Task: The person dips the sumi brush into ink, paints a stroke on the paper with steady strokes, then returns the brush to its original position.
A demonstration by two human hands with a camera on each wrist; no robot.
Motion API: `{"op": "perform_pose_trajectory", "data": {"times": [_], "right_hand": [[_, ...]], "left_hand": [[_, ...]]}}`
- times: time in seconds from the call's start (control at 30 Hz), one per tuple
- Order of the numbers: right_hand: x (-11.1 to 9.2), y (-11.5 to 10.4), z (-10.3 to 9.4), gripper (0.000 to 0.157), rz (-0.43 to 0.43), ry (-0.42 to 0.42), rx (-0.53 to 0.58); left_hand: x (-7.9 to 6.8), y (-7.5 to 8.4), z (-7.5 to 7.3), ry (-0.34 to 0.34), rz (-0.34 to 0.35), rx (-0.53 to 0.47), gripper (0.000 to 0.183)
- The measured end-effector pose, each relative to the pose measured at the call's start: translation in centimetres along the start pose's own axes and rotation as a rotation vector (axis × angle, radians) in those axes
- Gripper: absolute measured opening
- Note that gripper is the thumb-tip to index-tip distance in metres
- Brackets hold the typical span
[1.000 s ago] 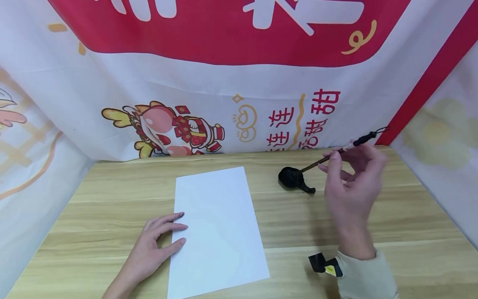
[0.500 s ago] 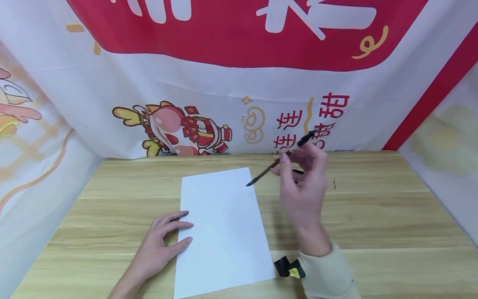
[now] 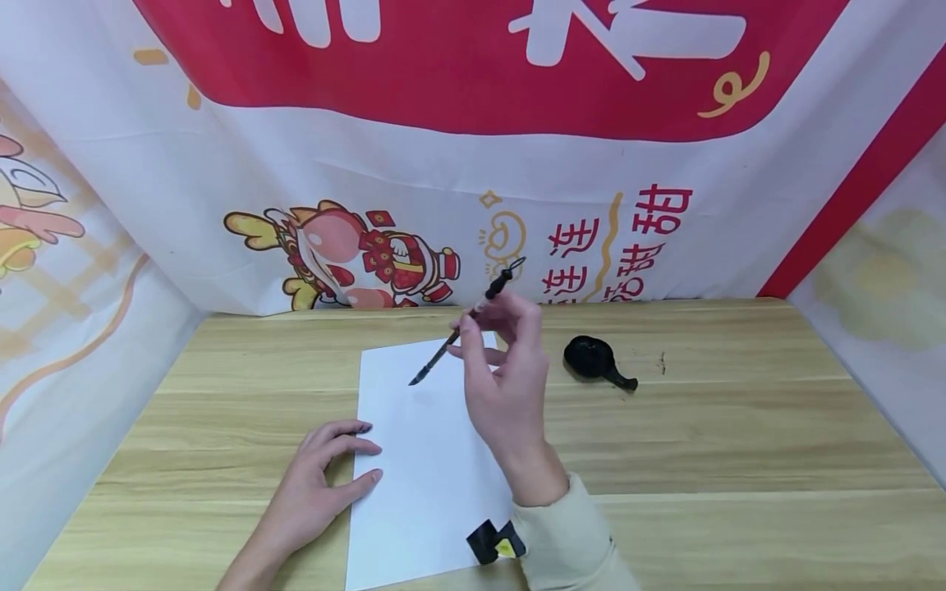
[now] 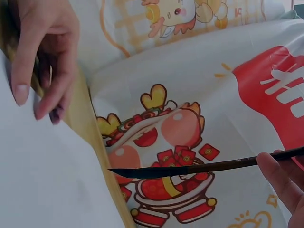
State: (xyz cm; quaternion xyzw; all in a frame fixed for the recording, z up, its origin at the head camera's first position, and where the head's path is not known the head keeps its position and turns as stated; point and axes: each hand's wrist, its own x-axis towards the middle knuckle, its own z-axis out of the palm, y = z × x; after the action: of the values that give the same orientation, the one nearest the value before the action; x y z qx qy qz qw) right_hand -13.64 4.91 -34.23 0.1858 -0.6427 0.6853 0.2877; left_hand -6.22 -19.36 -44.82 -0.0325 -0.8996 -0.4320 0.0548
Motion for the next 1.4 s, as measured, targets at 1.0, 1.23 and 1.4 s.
{"op": "perform_pose_trajectory", "data": {"times": [1.0, 1.23, 1.4], "right_hand": [[-1.9, 0.9, 2.4, 0.036, 0.037, -0.181, -0.090], [-2.1, 1.0, 2.6, 0.035, 0.067, -0.197, -0.111], [-2.2, 1.2, 2.5, 0.035, 0.062, -0.195, -0.133]], "left_hand": [[0.1, 0.1, 0.1, -0.003, -0.003, -0.007, 0.028], [0.1, -0.1, 0.1, 0.019, 0.022, -0.001, 0.029], [0.1, -0.2, 0.2, 0.025, 0.031, 0.002, 0.030]]}}
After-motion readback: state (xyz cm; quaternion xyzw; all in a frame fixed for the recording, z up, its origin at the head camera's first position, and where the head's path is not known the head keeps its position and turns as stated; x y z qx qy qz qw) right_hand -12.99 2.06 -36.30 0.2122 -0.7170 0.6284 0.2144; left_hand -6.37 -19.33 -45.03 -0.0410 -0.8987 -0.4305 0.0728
